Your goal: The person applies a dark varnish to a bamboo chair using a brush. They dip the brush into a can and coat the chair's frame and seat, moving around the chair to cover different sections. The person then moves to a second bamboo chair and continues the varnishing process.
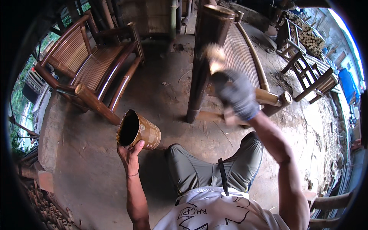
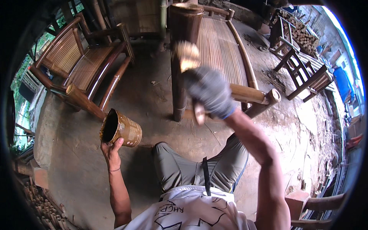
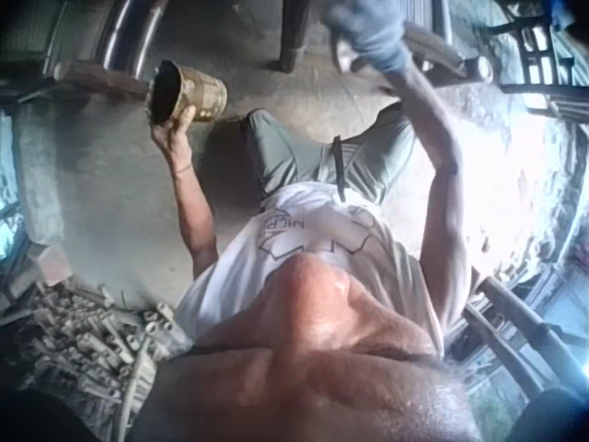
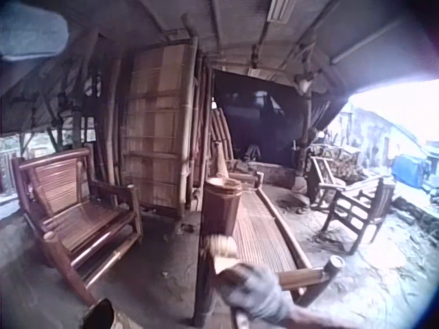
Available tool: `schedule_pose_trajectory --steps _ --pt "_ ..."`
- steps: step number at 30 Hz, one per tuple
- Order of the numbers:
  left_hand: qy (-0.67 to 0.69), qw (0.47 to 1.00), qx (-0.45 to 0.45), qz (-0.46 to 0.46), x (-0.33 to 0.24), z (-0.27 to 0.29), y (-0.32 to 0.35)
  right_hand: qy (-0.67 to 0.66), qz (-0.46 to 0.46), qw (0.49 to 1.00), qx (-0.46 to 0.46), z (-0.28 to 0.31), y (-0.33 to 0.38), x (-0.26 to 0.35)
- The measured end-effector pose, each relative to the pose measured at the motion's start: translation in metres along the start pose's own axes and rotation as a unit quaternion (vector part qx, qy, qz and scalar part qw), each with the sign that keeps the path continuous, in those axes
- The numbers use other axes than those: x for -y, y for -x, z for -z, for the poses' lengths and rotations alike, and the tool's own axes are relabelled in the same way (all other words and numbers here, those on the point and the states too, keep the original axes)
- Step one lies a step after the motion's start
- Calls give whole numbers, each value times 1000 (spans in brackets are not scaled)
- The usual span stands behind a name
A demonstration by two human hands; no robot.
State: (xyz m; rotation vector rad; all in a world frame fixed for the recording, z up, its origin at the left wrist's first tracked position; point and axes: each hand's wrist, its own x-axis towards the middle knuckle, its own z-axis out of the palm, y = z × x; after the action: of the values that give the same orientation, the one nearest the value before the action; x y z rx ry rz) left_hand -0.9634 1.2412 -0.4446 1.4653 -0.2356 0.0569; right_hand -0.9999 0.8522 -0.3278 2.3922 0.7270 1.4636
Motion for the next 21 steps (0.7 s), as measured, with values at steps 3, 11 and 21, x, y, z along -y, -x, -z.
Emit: schedule_pose_trajectory --steps 3,11,21 --pt "3 1000 15 16 11 4 -3 -132 -173 954 206 -65 88 81" --pt "8 1000 12 17 21 17 -7 -270 -187 913 240 -62 91 49" --pt "-44 998 52 -2 16 15 -4 -31 -87 991 98 -73 110 96"
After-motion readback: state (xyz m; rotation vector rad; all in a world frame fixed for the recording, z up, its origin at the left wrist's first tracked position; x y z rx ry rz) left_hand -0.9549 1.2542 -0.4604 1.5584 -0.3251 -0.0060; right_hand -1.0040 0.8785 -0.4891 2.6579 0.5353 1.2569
